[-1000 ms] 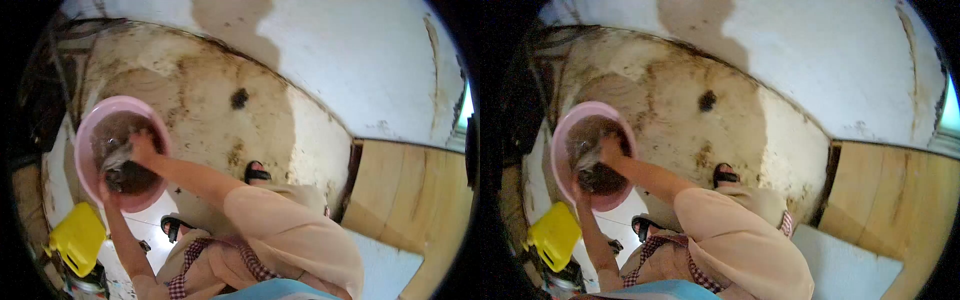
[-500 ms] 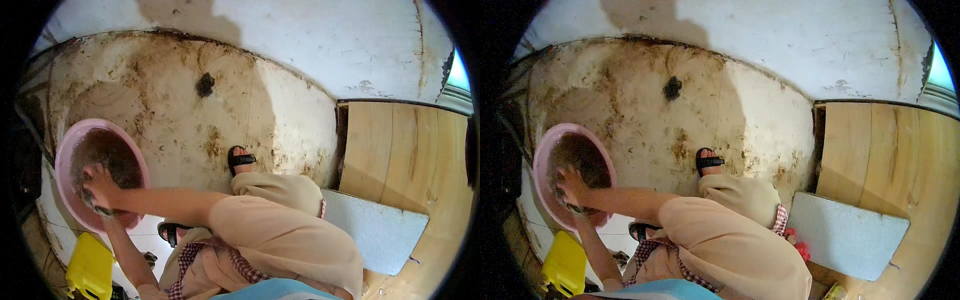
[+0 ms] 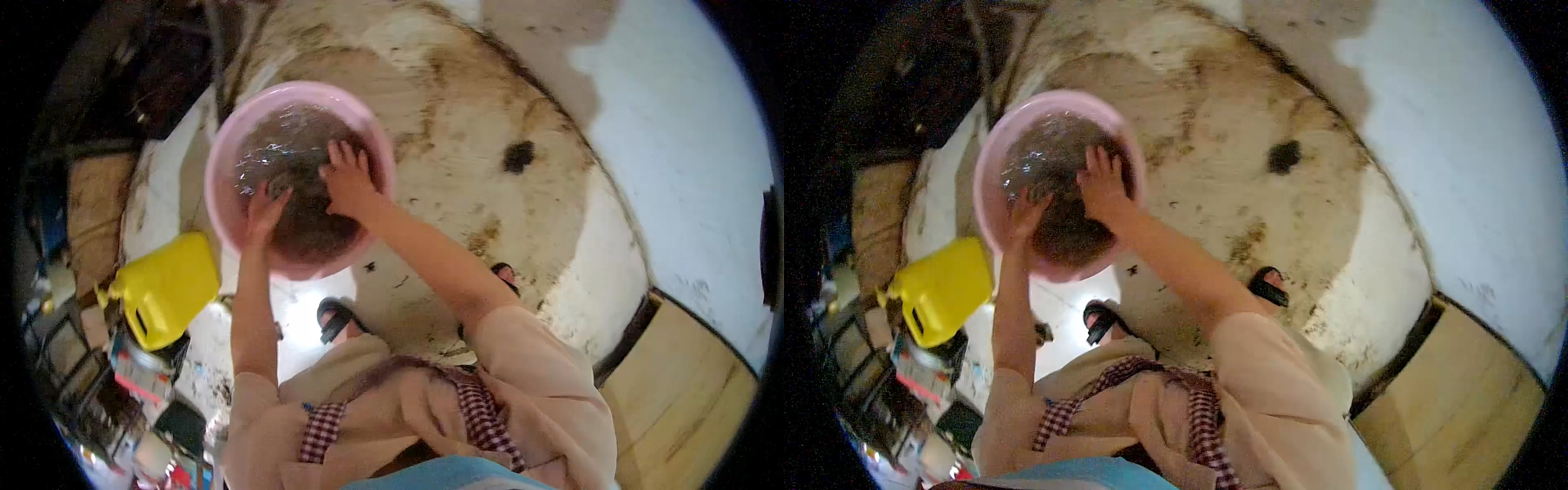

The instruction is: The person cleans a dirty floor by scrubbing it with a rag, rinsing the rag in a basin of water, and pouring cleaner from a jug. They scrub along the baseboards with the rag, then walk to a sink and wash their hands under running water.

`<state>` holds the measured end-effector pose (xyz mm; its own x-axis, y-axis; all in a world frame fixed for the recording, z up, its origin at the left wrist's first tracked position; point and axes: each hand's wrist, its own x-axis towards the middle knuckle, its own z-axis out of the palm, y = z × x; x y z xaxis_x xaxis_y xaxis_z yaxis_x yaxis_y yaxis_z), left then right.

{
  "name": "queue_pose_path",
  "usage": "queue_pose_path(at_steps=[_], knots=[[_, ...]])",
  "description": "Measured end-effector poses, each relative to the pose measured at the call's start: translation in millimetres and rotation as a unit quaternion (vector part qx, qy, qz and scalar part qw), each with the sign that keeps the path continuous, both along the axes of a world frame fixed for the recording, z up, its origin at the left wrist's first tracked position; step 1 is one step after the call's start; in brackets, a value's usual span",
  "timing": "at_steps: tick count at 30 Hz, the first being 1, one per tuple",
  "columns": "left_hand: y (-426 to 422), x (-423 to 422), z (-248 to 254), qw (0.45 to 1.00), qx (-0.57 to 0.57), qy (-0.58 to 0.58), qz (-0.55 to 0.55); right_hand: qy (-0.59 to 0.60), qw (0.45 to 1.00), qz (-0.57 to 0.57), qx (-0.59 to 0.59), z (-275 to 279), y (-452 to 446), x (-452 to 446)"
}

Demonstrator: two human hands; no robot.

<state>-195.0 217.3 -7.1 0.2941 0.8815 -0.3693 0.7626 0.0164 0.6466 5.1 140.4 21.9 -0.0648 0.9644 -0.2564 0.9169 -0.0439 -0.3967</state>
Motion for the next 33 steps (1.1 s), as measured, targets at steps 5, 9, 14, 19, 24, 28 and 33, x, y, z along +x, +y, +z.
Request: queue_pose_path(at_steps=[5,9,14,19,24,28,33], knots=[[-6,43,143,0.794,-0.255,-0.457,0.309,0.236,0.954,-0.123,-0.136,30,14,0],[15,12,147,0.882,-0.153,-0.35,0.275,0.424,0.892,-0.088,-0.131,11,35,29],[-2,-36,17,0.978,0.165,0.072,-0.103,-0.085,0.989,-0.097,-0.072,64,12,1],[-37,13,23,0.977,0.063,0.18,-0.092,-0.109,0.986,0.081,-0.097,4,-8,-14],[-32,44,124,0.988,-0.065,-0.138,-0.013,0.004,0.999,0.042,-0.014,9,-6,-7],[-23,33,179,0.823,-0.157,-0.536,0.1,0.21,0.974,-0.056,-0.065,54,1,13],[-3,-10,128,0.773,-0.26,-0.519,0.256,0.412,0.893,-0.166,0.072,108,14,-1]])
